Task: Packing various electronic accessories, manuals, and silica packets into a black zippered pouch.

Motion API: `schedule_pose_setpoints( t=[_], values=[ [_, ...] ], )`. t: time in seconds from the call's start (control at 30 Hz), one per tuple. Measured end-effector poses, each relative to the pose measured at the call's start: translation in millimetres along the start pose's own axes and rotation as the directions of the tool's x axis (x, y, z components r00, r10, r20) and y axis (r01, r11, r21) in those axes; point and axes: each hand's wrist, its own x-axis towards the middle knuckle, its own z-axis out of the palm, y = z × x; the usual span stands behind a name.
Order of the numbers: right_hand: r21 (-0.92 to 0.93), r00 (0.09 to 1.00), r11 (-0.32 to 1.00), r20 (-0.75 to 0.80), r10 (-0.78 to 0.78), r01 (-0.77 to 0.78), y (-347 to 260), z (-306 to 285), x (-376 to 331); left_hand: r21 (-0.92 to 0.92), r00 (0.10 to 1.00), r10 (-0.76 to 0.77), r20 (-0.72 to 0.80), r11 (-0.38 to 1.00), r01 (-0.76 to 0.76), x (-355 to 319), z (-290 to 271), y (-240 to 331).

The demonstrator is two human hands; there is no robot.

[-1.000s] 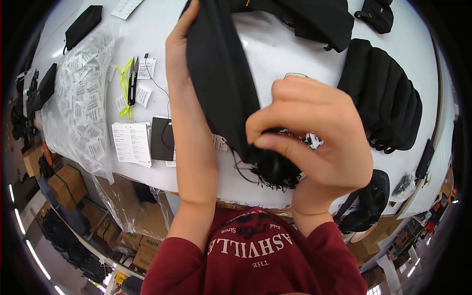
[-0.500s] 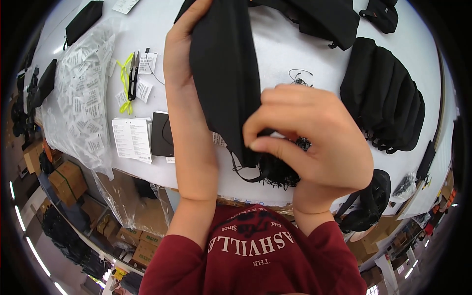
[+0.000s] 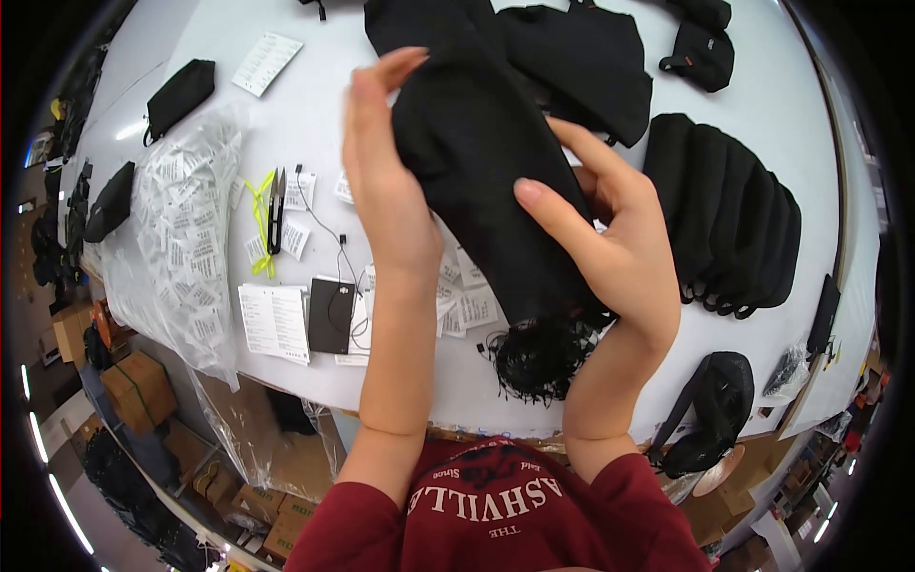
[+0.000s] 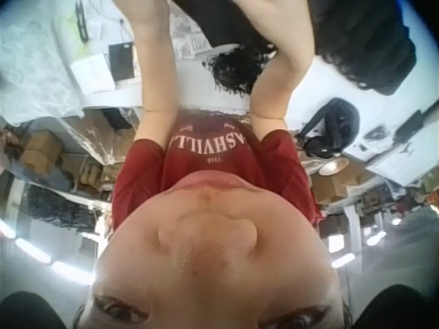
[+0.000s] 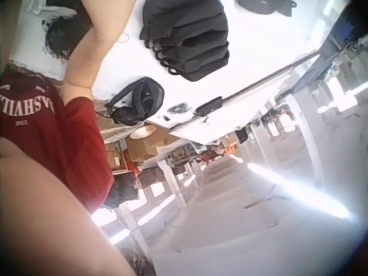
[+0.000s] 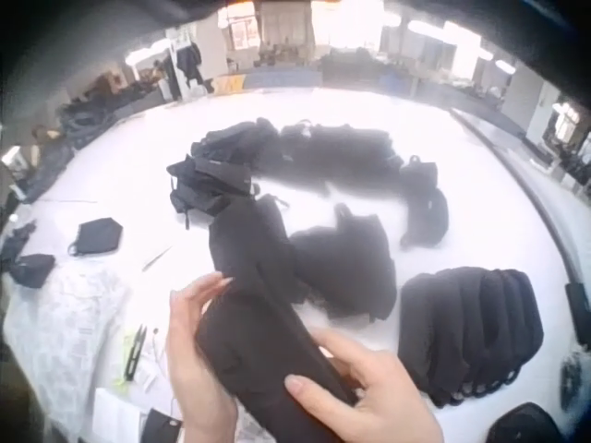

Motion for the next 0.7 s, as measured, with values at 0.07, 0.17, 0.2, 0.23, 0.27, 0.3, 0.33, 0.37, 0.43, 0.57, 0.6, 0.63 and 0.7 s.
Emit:
schedule_pose_setpoints(
  t=[0.07, 0.17, 0.2, 0.23, 0.27, 0.3, 0.33, 0.37, 0.43, 0.57, 0.6, 0.63, 0.7],
  values=[
    [0.037, 0.999, 0.999, -0.038, 0.035, -0.034, -1.0, -5.4, -0.8, 0.488, 0.857, 0.49, 0.161, 0.715, -0.501, 3.2, -4.8, 7.5],
    [0.153, 0.991, 0.987, -0.128, -0.025, 0.044, 10.0, -12.9, -4.9, 0.641, 0.72, 0.098, 0.687, 0.384, -0.664, -7.2, 1.6, 25.6],
    [0.177, 0.996, 0.984, -0.088, 0.0, 0.016, 4.5, -17.2, -7.0, 0.693, 0.802, 0.017, 0.597, 0.493, -0.527, -12.9, 1.2, 20.2],
    [0.168, 0.996, 0.985, -0.088, -0.011, 0.025, 4.6, -23.3, -8.2, 0.76, 0.869, -0.038, 0.493, 0.505, -0.409, -13.2, -3.6, 17.9],
    [0.111, 0.99, 0.992, -0.129, -0.052, 0.066, 6.6, -29.1, -9.4, 0.824, 0.923, -0.06, 0.379, 0.475, -0.307, -4.4, -15.1, 18.4],
    [0.052, 0.981, 0.993, -0.172, -0.094, 0.104, 7.7, -33.6, -10.5, 0.873, 0.962, -0.081, 0.262, 0.445, -0.2, 5.5, -21.7, 22.6],
    [0.059, 0.973, 0.985, -0.176, -0.148, 0.16, 8.4, -37.3, -12.1, 0.78, 0.969, 0.087, 0.233, 0.578, -0.239, 6.9, -22.2, 23.5],
    [0.05, 0.971, 0.985, -0.178, -0.156, 0.168, 9.5, -40.7, -13.1, 0.666, 0.954, 0.244, 0.172, 0.685, -0.295, 6.3, -21.5, 25.2],
    [-0.034, 0.958, 0.968, -0.137, -0.253, 0.25, 11.1, -44.9, -15.5, 0.629, 0.935, 0.297, 0.195, 0.694, -0.351, -0.5, -5.6, 31.5],
    [-0.072, 0.961, 0.976, -0.174, -0.214, 0.205, 8.1, -41.5, -16.0, 0.528, 0.742, 0.335, 0.581, 0.539, -0.656, -21.2, 14.8, 33.0],
    [-0.04, 0.926, 0.969, -0.289, -0.244, 0.243, 11.5, -40.3, -15.6, 0.654, 0.79, 0.193, 0.582, 0.466, -0.596, -18.3, 7.6, 33.6],
    [-0.012, 0.877, 0.958, -0.401, -0.266, 0.285, 15.2, -39.2, -14.7, 0.76, 0.829, 0.051, 0.557, 0.37, -0.534, -14.5, -0.1, 35.0],
    [0.051, 0.893, 0.953, -0.367, -0.259, 0.298, 11.0, -45.7, -15.5, 0.76, 0.844, 0.197, 0.499, 0.37, -0.535, -8.7, -0.1, 30.9]
  ],
)
